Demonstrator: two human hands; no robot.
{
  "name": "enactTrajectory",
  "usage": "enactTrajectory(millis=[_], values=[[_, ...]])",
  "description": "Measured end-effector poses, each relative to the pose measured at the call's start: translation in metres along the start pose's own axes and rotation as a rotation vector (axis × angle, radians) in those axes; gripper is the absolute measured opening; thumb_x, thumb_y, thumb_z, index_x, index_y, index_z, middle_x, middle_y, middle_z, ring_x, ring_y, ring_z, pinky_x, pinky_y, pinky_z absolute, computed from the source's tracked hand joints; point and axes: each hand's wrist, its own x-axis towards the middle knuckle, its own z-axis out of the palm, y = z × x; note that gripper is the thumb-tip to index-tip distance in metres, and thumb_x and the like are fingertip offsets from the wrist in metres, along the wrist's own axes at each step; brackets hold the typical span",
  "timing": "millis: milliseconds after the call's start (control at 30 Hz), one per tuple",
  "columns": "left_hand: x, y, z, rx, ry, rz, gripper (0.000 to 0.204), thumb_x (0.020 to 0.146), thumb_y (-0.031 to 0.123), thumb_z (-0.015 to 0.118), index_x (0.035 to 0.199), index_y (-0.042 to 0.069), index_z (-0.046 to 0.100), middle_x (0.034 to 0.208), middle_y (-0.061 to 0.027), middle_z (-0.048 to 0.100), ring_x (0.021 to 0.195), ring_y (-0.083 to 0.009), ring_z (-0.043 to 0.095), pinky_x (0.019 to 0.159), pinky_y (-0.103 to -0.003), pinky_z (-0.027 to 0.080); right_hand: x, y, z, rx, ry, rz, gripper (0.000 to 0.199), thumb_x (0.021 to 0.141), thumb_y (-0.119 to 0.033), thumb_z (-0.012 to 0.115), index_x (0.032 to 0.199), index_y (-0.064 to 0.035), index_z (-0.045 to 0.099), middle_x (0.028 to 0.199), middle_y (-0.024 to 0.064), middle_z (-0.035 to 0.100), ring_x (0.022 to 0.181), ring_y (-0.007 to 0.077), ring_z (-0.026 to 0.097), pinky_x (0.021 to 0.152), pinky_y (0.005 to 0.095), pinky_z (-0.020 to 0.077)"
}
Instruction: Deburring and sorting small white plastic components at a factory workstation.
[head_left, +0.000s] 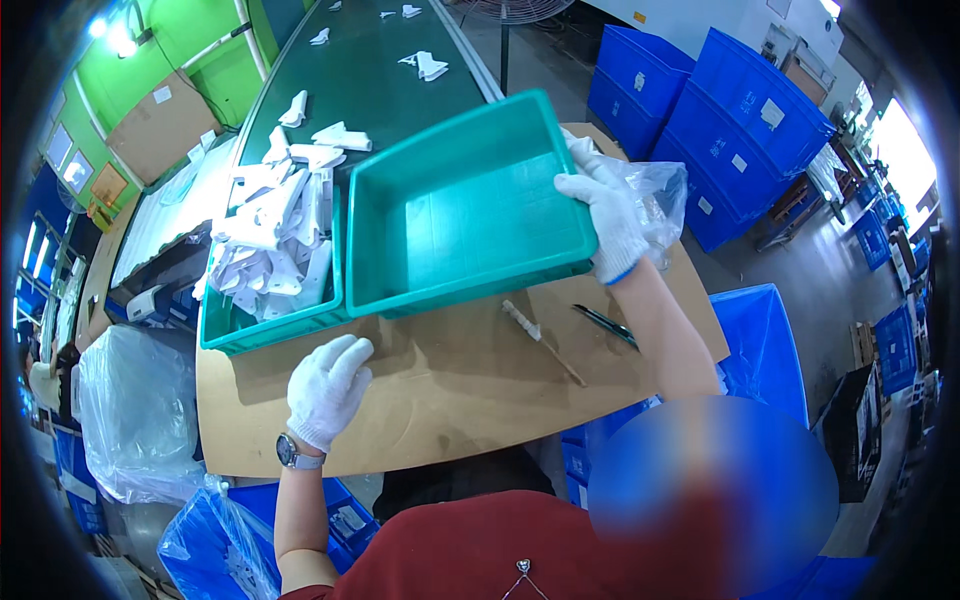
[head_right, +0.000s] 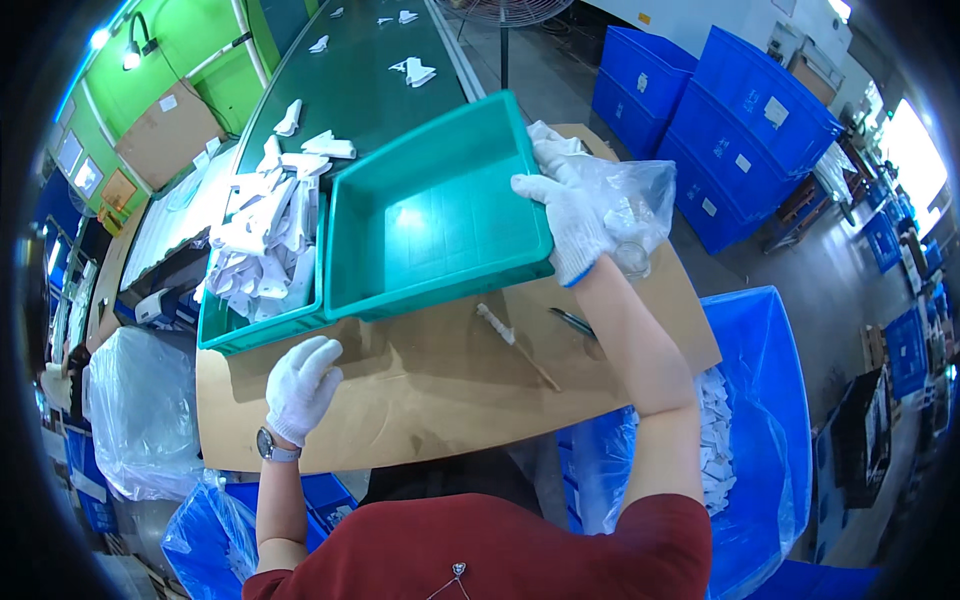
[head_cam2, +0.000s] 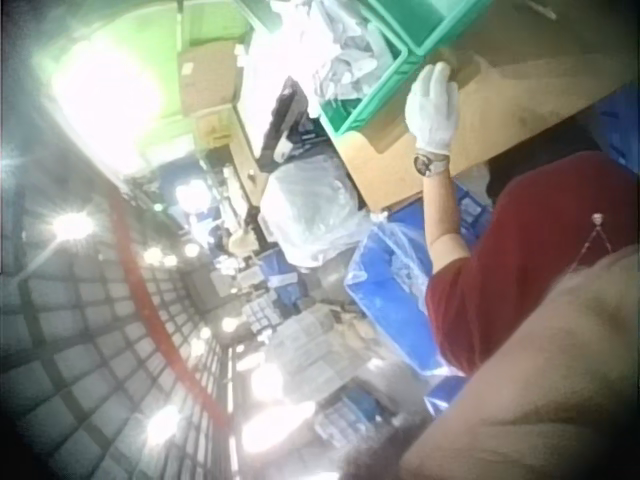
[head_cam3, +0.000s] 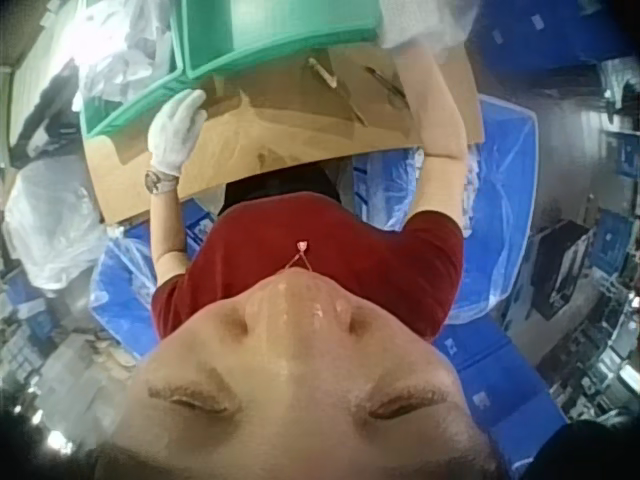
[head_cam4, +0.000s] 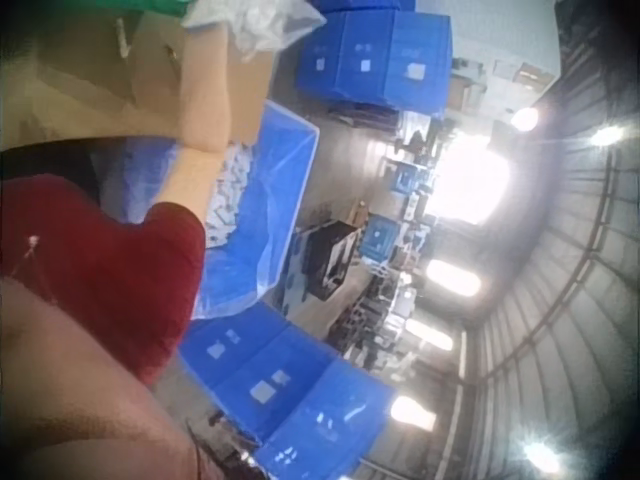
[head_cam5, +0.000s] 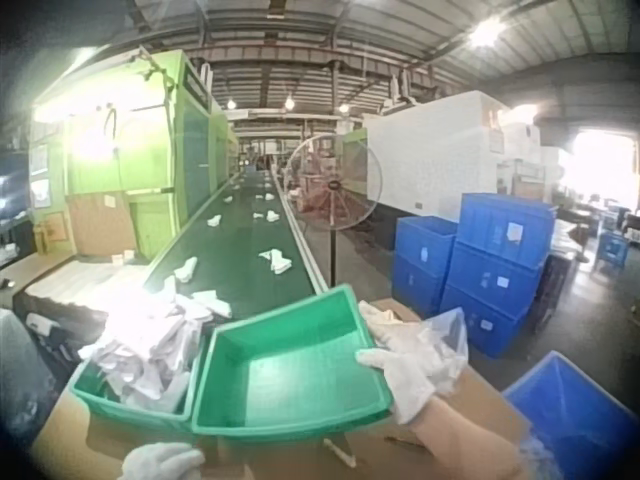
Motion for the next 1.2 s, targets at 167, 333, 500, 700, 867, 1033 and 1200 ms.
enactTrajectory(millis=[167,333,500,700,867,1033,1200], values=[[-0.055,-0.019,-0.011,-0.017,-0.025,-0.097,0.040,0.077,0.011,0.076,0.116,0.011,0.067,0.113,-0.0132,0.068,0.099,-0.0344,0.067,0.083,-0.044,0.055,0.046,0.055,-0.026,0.038,-0.151,0.263,0.054,0.094,-0.003,0.053,0.147,-0.0034,0.046,0.129,0.0118,0.063,0.107,0.0223,0.067,0.091,0.0351,0.0570],[-0.106,-0.036,-0.020,-0.046,-0.016,-0.211,0.039,0.077,0.011,0.077,0.114,0.010,0.068,0.114,-0.0146,0.069,0.101,-0.0348,0.067,0.084,-0.044,0.055,0.090,0.108,-0.069,-0.764,-0.072,0.227,0.049,0.091,-0.021,0.062,0.136,-0.0009,0.057,0.121,0.0163,0.068,0.109,0.0257,0.067,0.095,0.0363,0.0530],[-0.135,-0.048,-0.014,-0.123,0.005,-0.336,0.037,0.079,0.010,0.075,0.115,0.008,0.067,0.116,-0.0164,0.068,0.105,-0.0364,0.066,0.089,-0.044,0.055,0.085,0.121,-0.068,-1.303,0.100,0.201,0.049,0.090,-0.037,0.063,0.122,0.0000,0.066,0.120,0.0175,0.070,0.112,0.0297,0.066,0.095,0.0391,0.0495],[-0.132,-0.039,-0.006,-0.123,-0.049,-0.280,0.036,0.080,0.010,0.074,0.115,0.008,0.067,0.116,-0.0162,0.068,0.104,-0.0367,0.066,0.088,-0.044,0.054,0.051,0.092,-0.015,-1.589,0.123,0.196,0.045,0.091,-0.039,0.060,0.120,-0.0050,0.065,0.124,0.0221,0.066,0.115,0.0388,0.062,0.098,0.0458,0.0485],[-0.151,-0.028,0.003,-0.139,-0.091,-0.259,0.034,0.080,0.009,0.073,0.113,0.008,0.067,0.115,-0.0155,0.068,0.103,-0.0357,0.066,0.087,-0.044,0.054,-0.030,-0.003,-0.016,-1.870,0.071,-0.186,0.054,0.089,-0.038,0.060,0.136,-0.0113,0.058,0.131,0.0207,0.061,0.121,0.0406,0.057,0.104,0.0474,0.0450],[-0.166,-0.018,0.014,-0.202,0.030,-0.411,0.033,0.080,0.006,0.073,0.112,0.007,0.068,0.115,-0.0169,0.069,0.103,-0.0358,0.067,0.090,-0.043,0.054,-0.069,-0.030,-0.074,-1.765,0.249,0.131,0.062,0.081,-0.033,0.068,0.137,-0.0103,0.055,0.135,0.0180,0.058,0.117,0.0398,0.061,0.099,0.0477,0.0497],[-0.159,-0.007,0.022,-0.165,0.082,-0.388,0.033,0.081,0.006,0.073,0.113,0.006,0.069,0.115,-0.0174,0.069,0.103,-0.0364,0.067,0.090,-0.043,0.054,-0.067,-0.014,-0.100,-1.713,0.214,0.221,0.063,0.078,-0.027,0.071,0.138,-0.0152,0.055,0.136,0.0181,0.058,0.119,0.0405,0.060,0.099,0.0449,0.0500]])
